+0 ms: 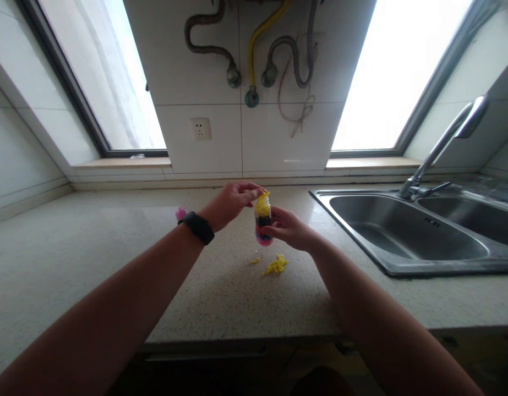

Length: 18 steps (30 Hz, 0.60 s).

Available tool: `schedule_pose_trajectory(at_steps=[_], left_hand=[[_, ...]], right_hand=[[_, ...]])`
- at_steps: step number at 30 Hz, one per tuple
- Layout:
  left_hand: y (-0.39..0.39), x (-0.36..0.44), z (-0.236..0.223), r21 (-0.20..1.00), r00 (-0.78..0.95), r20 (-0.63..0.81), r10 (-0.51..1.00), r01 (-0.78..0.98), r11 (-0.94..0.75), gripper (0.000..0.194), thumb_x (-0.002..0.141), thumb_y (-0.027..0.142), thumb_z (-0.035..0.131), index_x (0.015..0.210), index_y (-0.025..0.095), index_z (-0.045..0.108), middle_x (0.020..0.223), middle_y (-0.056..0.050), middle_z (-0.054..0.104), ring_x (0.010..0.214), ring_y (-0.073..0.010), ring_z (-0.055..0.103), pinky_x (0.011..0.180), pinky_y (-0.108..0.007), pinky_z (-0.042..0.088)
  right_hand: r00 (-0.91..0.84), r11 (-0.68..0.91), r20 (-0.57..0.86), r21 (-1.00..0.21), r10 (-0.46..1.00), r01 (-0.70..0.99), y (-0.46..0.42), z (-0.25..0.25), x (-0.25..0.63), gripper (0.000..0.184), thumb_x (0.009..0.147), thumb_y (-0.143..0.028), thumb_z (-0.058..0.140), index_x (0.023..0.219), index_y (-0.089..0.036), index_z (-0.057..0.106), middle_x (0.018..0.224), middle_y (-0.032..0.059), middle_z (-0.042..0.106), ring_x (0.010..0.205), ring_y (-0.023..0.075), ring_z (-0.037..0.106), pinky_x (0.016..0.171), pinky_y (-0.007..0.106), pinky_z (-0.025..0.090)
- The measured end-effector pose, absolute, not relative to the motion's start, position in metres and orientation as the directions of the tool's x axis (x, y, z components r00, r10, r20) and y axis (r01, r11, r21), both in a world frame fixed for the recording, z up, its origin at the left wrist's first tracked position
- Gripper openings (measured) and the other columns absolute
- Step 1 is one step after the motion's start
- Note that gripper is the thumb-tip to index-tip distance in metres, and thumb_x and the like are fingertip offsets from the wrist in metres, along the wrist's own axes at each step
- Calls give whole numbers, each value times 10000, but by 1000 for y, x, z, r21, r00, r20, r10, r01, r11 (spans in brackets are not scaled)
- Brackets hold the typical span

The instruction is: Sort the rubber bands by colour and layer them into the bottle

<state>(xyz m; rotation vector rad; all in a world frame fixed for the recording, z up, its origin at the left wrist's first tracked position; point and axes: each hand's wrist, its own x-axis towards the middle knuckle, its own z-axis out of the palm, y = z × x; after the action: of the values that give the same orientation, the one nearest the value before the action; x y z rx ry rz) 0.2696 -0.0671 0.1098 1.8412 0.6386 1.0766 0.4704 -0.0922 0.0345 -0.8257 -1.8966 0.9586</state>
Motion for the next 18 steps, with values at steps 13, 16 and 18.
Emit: schedule_pose_trajectory(at_steps=[13,16,18], left_hand=[[-65,250,127,816,579,342,740,207,-540,433,970,482,485,1030,123,719,1169,-148,707,994,-214,628,707,-308,513],[-64,243,129,794,651,330,684,200,-574,468,988,508,450,1105,138,711,1239,-149,685,1065,-223,622,758,-324,525],[-65,238,129,787,693,328,642,175,-591,478,998,518,431,1175,159,692,1298,-144,660,1136,-232,606,808,-343,530]], right_hand=[[-458,515,368,-819,809,253,-93,35,472,351,838,-410,739,1058,-167,616,904,52,668,746,142,600,627,284,481],[-454,545,387,-785,802,294,-93,34,473,333,834,-388,743,1051,-169,616,910,48,668,767,145,599,644,286,478],[-453,563,401,-765,796,313,-93,34,473,322,831,-378,746,1041,-169,620,913,46,664,785,149,596,658,289,476]])
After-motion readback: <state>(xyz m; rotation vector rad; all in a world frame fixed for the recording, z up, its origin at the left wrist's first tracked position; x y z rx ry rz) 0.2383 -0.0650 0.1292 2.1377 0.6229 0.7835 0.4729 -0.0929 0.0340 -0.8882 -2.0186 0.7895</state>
